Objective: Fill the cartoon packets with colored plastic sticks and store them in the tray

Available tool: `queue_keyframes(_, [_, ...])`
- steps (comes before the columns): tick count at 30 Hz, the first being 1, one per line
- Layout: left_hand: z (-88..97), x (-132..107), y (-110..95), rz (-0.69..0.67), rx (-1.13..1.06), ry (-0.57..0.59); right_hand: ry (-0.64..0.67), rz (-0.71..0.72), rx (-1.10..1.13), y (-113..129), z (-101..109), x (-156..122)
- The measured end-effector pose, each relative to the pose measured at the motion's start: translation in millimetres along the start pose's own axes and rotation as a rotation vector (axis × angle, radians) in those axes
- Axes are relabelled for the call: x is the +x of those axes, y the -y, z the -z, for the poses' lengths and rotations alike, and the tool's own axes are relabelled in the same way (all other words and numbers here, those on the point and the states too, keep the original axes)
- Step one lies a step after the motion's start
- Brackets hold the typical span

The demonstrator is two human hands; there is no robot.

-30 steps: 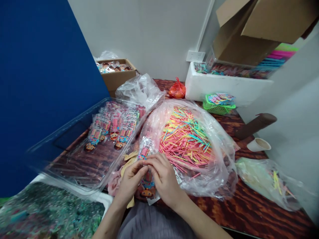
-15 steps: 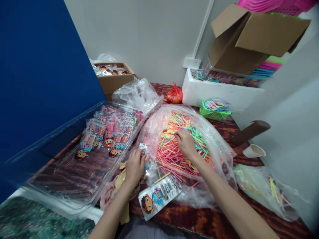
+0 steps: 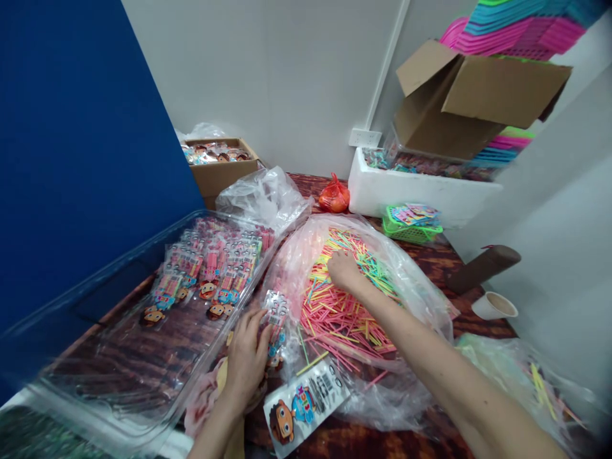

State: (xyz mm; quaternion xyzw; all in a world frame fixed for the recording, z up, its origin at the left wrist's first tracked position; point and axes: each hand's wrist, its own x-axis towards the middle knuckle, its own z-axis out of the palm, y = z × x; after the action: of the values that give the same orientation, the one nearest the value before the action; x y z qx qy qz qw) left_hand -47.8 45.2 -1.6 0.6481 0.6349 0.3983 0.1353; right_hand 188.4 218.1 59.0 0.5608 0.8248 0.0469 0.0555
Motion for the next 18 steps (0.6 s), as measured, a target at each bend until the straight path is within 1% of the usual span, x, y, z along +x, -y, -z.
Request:
queue_keyframes(4, [7.7,-8.7,2.3,0.034,-0.042,0.018,0.049,-0.033,0.097,-19.2,0.4,5.0])
queue_keyframes(7, [11.8,-14.0,4.5,0.044,-0.049,0.037,0.049,-0.077,0.224,-35.9,3.0,5.1])
queue_keyframes(10, [13.7,-17.9,6.1,0.055,-0.042,0.066,0.004,-0.114,0.397,-48.9,6.3,4.6])
queue_keyframes(13, [14.3,-20.5,5.6,0.063,-0.043,0.091,-0.068,-0.137,0.579,-56.5,8.5,4.2])
queue_keyframes(18, [16.9,-22.8,-2.6,0.055,-0.065,0.111,-0.162,-0.138,0.871,-64.3,15.2,2.4])
